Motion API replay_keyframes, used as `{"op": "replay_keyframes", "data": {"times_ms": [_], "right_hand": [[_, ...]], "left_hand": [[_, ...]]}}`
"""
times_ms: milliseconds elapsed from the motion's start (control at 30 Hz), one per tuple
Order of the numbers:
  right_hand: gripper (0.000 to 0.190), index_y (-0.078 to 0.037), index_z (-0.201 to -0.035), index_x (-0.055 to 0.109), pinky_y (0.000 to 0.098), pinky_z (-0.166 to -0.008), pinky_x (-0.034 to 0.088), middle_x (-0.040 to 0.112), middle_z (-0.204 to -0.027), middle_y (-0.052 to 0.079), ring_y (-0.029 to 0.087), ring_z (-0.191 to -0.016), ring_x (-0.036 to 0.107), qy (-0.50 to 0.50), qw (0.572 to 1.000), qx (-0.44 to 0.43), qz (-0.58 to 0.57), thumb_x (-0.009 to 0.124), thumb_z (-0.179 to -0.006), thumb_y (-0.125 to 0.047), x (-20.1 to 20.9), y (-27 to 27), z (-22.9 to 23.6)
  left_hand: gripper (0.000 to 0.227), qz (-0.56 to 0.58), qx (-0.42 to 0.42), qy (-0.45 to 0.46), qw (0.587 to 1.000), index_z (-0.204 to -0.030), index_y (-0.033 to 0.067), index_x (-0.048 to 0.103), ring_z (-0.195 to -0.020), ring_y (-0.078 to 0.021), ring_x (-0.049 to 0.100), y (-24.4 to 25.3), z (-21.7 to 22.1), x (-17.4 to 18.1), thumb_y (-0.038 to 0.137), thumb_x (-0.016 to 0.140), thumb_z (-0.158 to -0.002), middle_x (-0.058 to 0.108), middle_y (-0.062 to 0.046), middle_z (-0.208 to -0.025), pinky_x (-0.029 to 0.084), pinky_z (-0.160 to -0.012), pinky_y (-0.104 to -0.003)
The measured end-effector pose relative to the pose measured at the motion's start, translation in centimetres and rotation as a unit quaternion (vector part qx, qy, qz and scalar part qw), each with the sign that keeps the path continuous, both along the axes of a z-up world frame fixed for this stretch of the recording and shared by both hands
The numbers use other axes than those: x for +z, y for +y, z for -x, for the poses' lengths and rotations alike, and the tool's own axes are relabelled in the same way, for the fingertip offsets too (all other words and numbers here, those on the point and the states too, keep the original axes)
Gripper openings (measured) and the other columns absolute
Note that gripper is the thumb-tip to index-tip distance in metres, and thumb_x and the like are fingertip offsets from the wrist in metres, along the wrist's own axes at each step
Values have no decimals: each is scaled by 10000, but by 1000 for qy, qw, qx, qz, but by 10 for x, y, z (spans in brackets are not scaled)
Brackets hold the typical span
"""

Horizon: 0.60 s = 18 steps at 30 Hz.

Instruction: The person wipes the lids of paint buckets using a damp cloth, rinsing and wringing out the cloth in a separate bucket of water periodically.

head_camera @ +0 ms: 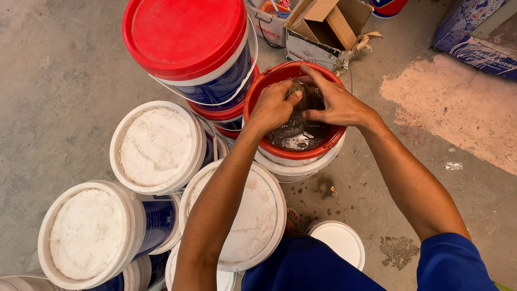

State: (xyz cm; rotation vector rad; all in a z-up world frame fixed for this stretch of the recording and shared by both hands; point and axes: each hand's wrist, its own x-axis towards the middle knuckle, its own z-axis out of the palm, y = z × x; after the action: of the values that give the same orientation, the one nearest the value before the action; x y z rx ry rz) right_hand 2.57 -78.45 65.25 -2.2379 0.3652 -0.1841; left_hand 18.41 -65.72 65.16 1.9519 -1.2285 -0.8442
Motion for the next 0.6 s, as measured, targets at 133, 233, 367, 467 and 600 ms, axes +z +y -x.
{"op": "replay_keyframes", "data": {"times_ms": [133, 233, 367, 467, 600], "right_hand": [[1513, -22, -1723, 23, 639, -1310, 171, 133, -1756, 359, 536, -1604, 153, -76, 992, -3, -103, 1046, -645, -305, 1, 22, 0], [1237, -99, -1674, 331, 605, -1279, 309, 490, -1616, 212, 405, -1540, 413, -100, 986, -46, -127, 1041, -682, -301, -5, 27, -11], [744, -155, -1530, 608, 420, -1071, 486, 732, -1119, 72, 203, -1140, 661, -137, 985, -77, -69, 919, -855, -121, 13, 11, -8], [747, -118, -1525, 600, 522, -1000, 495, 744, -1012, 162, 357, -1090, 683, -87, 995, -56, 8, 857, -828, -36, 45, 12, -3], [515, -39, -1300, 661, 661, -1087, 465, 751, -1232, 253, 508, -1268, 651, 106, 981, 48, 156, 786, -802, 6, 29, 15, -18]], "left_hand": [[246, 176, 65, 93, 978, -960, 116, 747, -856, -254, 695, -3, -4, 17, 337, 652, -1009, 707, -139, -792, 556, -789, -446], [200, 320, 79, 222, 918, -864, 133, 733, -792, -65, 596, -2, -3, 37, 241, 669, -1021, 626, 32, -702, 533, -709, -226], [290, 252, 199, 96, 942, -873, 43, 750, -768, -229, 703, 16, -27, 21, 296, 673, -993, 690, -125, -698, 568, -689, -380], [382, 39, 196, -27, 980, -885, 38, 788, -936, -407, 752, 30, -19, -6, 395, 674, -961, 731, -226, -902, 590, -778, -529], [321, -78, 103, -200, 971, -1110, 16, 710, -1074, -433, 747, 25, -1, -46, 308, 691, -978, 720, -228, -1112, 632, -864, -581]]}}
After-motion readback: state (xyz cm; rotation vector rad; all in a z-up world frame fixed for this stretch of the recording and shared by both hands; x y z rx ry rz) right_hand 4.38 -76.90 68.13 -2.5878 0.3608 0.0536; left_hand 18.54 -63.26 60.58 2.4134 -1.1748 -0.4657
